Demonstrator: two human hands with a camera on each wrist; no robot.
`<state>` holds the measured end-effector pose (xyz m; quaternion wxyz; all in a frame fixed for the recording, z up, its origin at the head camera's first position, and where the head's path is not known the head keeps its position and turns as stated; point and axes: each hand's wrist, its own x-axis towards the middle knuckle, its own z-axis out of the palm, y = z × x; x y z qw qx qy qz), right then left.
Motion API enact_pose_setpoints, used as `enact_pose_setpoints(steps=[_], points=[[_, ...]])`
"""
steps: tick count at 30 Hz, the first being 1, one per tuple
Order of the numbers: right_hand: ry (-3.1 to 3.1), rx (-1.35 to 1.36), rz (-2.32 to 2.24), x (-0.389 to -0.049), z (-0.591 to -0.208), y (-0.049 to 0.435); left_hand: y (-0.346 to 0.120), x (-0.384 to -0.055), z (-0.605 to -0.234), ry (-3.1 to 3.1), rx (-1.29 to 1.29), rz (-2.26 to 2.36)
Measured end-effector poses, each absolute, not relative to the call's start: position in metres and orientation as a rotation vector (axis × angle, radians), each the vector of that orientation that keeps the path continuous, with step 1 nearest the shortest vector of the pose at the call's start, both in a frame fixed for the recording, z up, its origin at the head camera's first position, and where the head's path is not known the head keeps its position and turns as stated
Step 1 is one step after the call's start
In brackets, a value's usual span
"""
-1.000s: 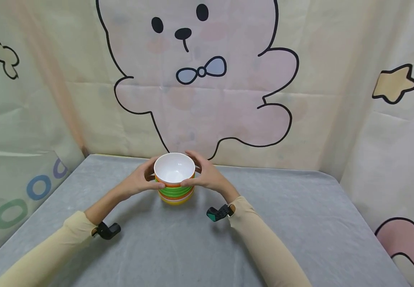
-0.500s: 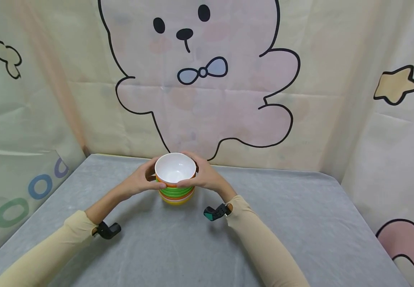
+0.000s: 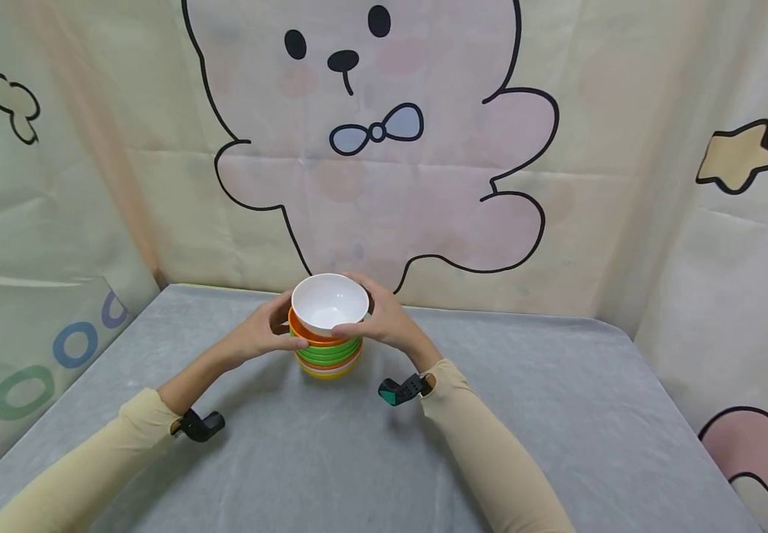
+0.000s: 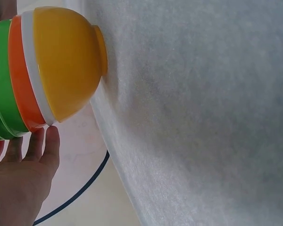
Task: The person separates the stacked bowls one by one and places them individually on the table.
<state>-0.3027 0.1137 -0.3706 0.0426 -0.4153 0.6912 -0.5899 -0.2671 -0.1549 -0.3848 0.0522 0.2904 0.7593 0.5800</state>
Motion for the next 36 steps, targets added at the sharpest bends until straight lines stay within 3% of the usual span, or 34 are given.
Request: enact_pose_setpoints(steps=[21, 36], points=[[2.082, -1.229, -1.98, -0.305, -0.346, 0.145, -0.158, -0.266, -0.383, 2.296, 0.852, 1.735], [2.31, -1.106, -1.93, -0.301, -0.351, 0.198, -0.153, -0.266, -0.386, 2.298, 0.856, 1.74]])
